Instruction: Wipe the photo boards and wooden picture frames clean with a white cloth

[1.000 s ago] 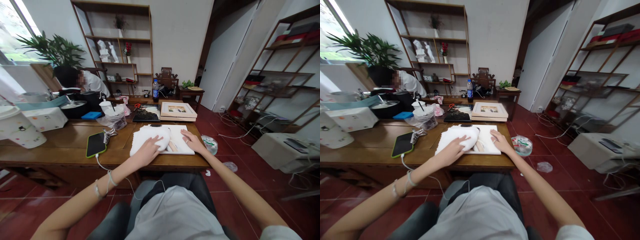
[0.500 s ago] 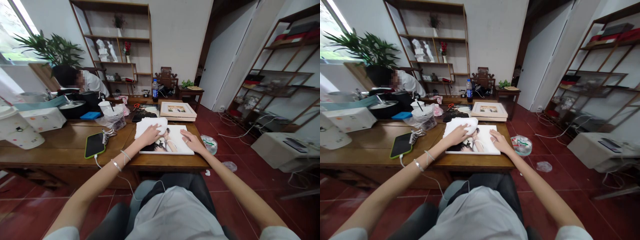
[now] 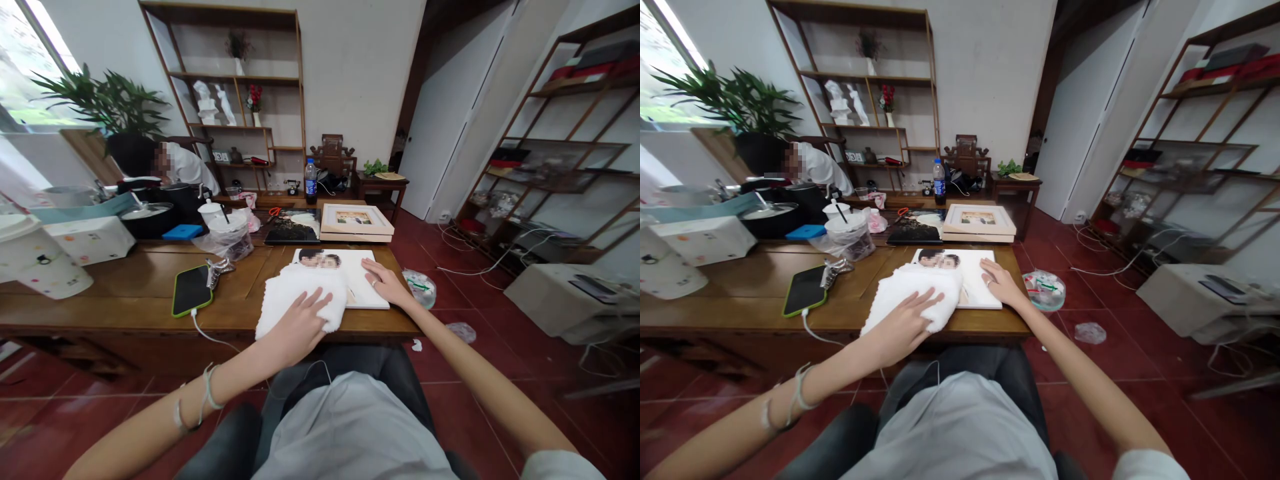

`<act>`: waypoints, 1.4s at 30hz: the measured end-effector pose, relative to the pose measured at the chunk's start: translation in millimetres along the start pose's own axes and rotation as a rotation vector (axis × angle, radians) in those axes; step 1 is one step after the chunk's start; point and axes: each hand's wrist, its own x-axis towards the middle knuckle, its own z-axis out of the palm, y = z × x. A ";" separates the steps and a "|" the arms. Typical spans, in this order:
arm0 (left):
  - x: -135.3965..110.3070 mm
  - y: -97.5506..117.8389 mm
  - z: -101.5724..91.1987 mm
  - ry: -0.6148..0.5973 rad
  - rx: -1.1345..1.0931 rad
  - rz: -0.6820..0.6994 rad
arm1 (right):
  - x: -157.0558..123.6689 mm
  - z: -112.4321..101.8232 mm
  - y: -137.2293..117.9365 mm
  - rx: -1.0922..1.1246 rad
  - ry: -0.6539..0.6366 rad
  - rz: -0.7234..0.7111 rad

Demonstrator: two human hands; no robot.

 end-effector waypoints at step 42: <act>33.7 -37.1 5.4 0.009 -0.002 -0.017 | -0.6 -1.1 0.7 0.001 -0.002 -0.001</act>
